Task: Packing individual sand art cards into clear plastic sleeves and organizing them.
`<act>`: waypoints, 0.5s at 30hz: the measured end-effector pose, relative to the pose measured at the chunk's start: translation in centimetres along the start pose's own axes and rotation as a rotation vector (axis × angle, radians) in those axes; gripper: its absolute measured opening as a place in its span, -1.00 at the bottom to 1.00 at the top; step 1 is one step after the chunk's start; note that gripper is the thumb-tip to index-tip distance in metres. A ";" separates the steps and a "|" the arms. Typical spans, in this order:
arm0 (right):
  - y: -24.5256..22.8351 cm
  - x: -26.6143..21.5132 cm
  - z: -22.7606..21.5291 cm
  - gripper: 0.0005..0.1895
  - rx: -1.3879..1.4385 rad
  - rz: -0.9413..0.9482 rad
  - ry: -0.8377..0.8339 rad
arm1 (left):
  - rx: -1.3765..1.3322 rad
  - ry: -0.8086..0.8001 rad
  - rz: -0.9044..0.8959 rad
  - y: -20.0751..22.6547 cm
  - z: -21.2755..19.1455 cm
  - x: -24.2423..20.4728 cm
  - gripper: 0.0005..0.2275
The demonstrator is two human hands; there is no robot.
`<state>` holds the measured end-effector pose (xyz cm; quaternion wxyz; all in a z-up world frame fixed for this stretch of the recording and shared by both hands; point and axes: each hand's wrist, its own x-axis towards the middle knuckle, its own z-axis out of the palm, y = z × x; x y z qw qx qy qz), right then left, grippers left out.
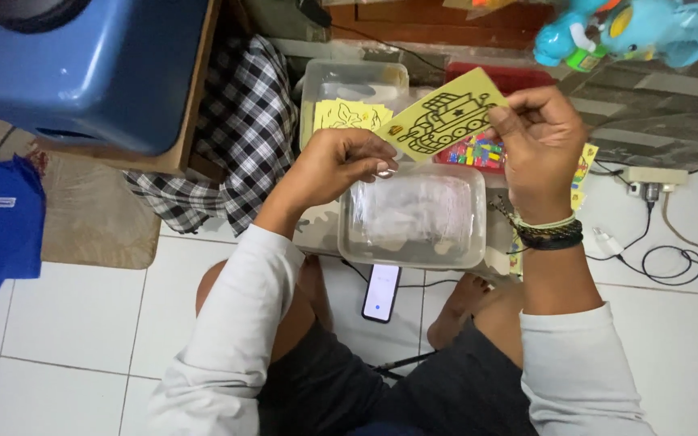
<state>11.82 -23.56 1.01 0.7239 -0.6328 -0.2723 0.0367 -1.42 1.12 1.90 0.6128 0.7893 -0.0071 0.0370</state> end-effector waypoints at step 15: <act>-2.9 -0.6 3.2 -0.83 -0.482 -0.369 -0.089 | -0.095 0.091 -0.118 -0.9 1.3 0.8 -0.94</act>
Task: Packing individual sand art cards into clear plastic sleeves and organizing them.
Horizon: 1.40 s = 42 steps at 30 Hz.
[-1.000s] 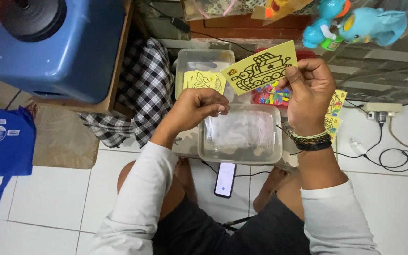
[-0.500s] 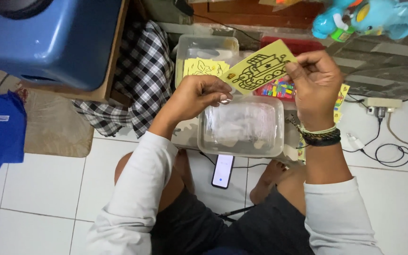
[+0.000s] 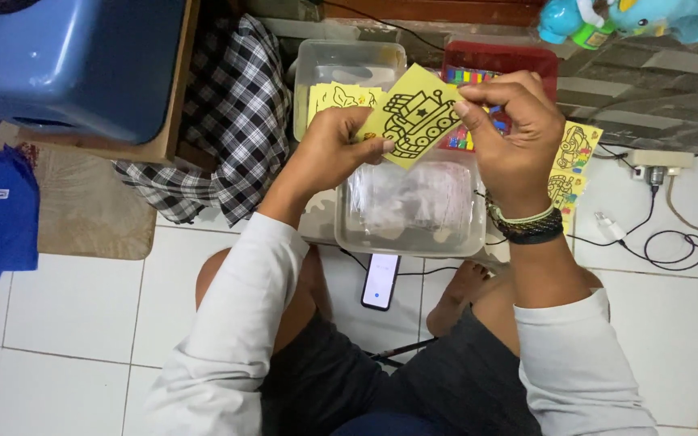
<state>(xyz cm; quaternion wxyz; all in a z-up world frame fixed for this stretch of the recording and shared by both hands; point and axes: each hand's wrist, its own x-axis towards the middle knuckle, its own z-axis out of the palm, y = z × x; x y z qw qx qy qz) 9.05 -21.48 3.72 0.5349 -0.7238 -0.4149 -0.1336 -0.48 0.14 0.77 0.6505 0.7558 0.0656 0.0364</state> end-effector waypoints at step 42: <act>4.7 1.5 0.5 -0.97 0.288 0.338 -0.606 | 0.373 -0.227 0.117 0.1 -0.8 2.8 -0.88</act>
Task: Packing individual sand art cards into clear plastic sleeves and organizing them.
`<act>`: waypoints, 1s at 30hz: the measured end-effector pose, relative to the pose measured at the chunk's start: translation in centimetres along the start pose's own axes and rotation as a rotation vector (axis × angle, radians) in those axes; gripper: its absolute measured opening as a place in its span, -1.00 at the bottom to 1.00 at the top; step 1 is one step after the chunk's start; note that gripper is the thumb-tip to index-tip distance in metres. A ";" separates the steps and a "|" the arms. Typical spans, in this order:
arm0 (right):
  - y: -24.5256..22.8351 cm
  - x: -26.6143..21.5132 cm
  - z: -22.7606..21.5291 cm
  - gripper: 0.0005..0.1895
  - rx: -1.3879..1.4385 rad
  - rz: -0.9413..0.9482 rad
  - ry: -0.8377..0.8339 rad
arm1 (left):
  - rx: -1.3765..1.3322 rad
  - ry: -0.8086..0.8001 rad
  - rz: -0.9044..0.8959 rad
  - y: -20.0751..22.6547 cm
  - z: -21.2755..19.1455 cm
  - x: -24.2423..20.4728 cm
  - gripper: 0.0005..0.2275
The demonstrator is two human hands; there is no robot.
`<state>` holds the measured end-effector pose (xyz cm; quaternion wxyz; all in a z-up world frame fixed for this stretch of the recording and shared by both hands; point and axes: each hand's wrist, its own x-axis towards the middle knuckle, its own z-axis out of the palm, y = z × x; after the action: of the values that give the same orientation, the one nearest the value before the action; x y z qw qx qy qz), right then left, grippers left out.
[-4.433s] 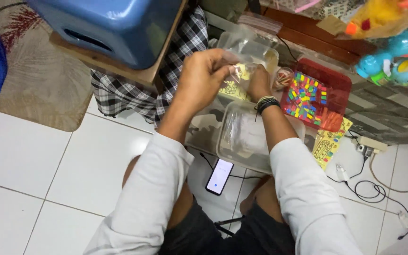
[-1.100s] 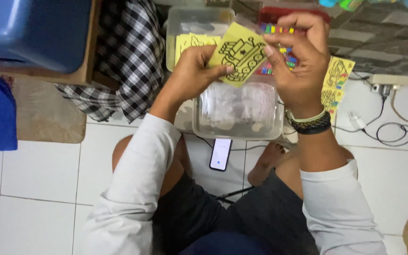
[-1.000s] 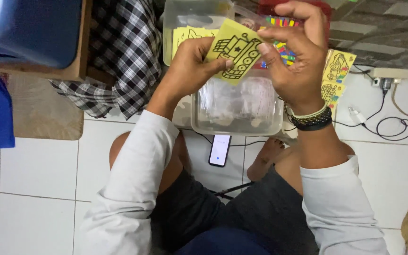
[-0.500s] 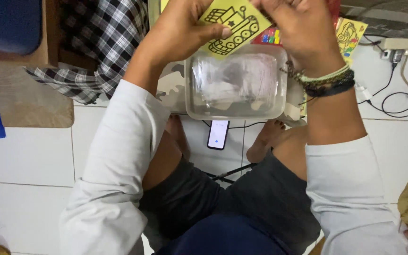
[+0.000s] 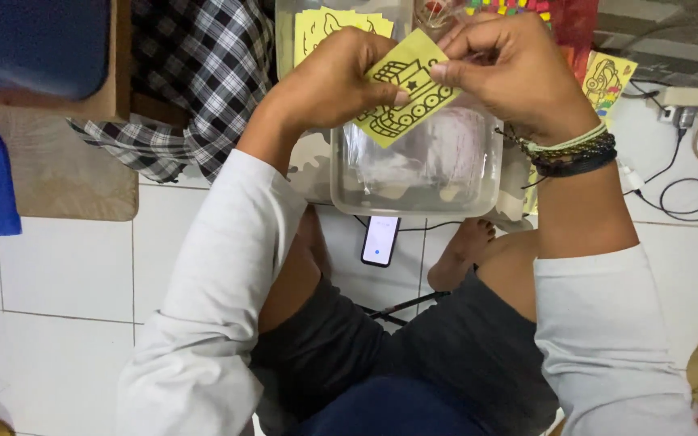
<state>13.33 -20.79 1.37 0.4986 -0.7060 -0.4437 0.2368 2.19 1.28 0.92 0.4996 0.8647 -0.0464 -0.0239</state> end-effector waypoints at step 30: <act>2.2 -2.3 -3.4 -0.77 0.371 0.146 0.465 | -0.593 0.260 0.072 -1.6 -1.5 -0.8 -0.67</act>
<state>15.69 -24.66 0.41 0.6888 -0.6682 -0.2151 0.1812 1.58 3.46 0.22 0.7320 0.6751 -0.0037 0.0916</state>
